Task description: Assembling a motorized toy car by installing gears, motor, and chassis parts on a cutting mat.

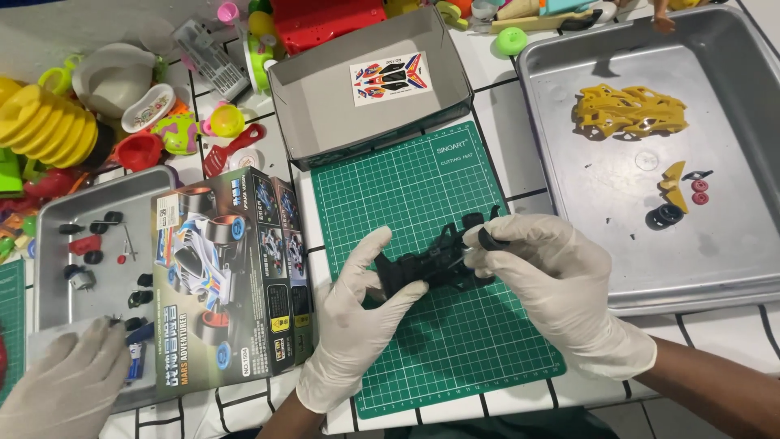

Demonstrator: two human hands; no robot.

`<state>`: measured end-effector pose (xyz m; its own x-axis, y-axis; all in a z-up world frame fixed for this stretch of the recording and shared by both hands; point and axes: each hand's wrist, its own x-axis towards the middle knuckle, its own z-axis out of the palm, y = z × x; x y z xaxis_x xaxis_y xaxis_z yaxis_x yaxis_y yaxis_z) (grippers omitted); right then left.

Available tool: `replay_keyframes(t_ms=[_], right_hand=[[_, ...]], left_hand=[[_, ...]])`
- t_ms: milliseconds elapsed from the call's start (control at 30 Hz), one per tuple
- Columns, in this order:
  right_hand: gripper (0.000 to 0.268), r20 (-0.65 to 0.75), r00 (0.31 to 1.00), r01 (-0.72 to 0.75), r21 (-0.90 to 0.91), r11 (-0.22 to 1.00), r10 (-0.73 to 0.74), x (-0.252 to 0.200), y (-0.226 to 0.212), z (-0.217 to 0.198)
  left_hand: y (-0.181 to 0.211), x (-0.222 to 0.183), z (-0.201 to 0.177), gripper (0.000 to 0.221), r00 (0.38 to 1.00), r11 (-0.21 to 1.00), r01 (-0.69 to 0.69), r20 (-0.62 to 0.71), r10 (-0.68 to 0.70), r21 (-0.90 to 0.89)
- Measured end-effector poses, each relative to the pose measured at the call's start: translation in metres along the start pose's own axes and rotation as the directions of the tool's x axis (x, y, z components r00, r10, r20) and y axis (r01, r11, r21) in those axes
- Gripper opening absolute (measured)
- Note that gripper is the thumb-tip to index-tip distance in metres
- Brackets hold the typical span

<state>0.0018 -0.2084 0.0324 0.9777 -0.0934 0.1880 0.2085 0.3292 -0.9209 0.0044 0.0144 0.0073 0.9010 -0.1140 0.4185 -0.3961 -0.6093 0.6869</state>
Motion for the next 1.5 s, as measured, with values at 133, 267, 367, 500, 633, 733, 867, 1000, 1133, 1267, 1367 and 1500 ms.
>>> replay_keyframes(t_ms=[133, 267, 367, 500, 633, 733, 867, 1000, 1133, 1267, 1367, 1500], right_hand=[[0.024, 0.096, 0.989, 0.115, -0.061, 0.991, -0.109, 0.004, -0.01, 0.001], [0.024, 0.159, 0.971, 0.19, -0.046, 0.981, -0.18, 0.011, -0.015, 0.008], [0.025, 0.147, 0.98, 0.143, -0.048, 0.989, -0.135, 0.014, -0.017, 0.014], [0.021, 0.124, 0.992, 0.045, -0.105, 0.993, -0.032, 0.017, -0.024, 0.018], [0.021, 0.082, 0.996, -0.03, -0.071, 0.997, 0.036, 0.016, -0.025, 0.02], [0.02, 0.144, 0.989, -0.037, -0.063, 0.997, 0.046, 0.021, -0.027, 0.018], [0.021, 0.18, 0.976, -0.107, -0.081, 0.991, 0.121, 0.028, -0.032, 0.019], [0.024, 0.261, 0.962, -0.058, -0.107, 0.993, 0.084, 0.026, -0.025, 0.016], [0.023, 0.465, 0.858, 0.419, -0.389, 0.82, -0.219, 0.026, -0.02, 0.019], [0.047, 0.727, 0.628, 0.765, -0.508, 0.396, -0.28, 0.037, -0.013, 0.004], [0.061, 0.736, 0.673, 0.659, -0.548, 0.515, -0.078, 0.034, 0.005, 0.003], [0.052, 0.42, 0.907, 0.302, -0.573, 0.762, -0.044, 0.026, 0.012, 0.01]], left_hand=[[0.008, 0.002, 0.002, 0.066, 0.997, 1.0, 0.014, -0.079, -0.013, 0.01], [0.005, -0.002, 0.005, 0.042, 0.991, 0.967, -0.061, -0.128, 0.03, -0.249], [0.009, -0.001, 0.001, 0.033, 0.989, 0.978, -0.075, -0.136, 0.05, -0.192], [0.011, 0.0, -0.001, 0.029, 0.984, 0.979, -0.139, -0.132, 0.119, -0.149], [0.008, -0.001, -0.001, 0.029, 0.973, 0.976, -0.189, -0.156, 0.17, -0.11], [0.015, 0.004, -0.006, 0.022, 0.976, 0.972, -0.192, -0.132, 0.174, -0.137], [0.019, 0.004, -0.008, 0.017, 0.987, 0.981, -0.147, -0.089, 0.136, -0.124], [0.022, 0.006, -0.009, 0.018, 0.986, 0.975, -0.154, -0.085, 0.141, -0.161], [0.017, 0.003, -0.01, 0.028, 0.978, 0.957, -0.204, -0.095, 0.188, -0.207], [0.012, 0.003, -0.008, 0.032, 0.956, 0.936, -0.273, -0.171, 0.239, -0.223], [0.008, 0.001, -0.007, 0.037, 0.964, 0.953, -0.198, -0.224, 0.146, -0.228], [0.007, 0.0, -0.011, 0.076, 0.991, 0.883, -0.025, -0.13, -0.041, -0.469]])
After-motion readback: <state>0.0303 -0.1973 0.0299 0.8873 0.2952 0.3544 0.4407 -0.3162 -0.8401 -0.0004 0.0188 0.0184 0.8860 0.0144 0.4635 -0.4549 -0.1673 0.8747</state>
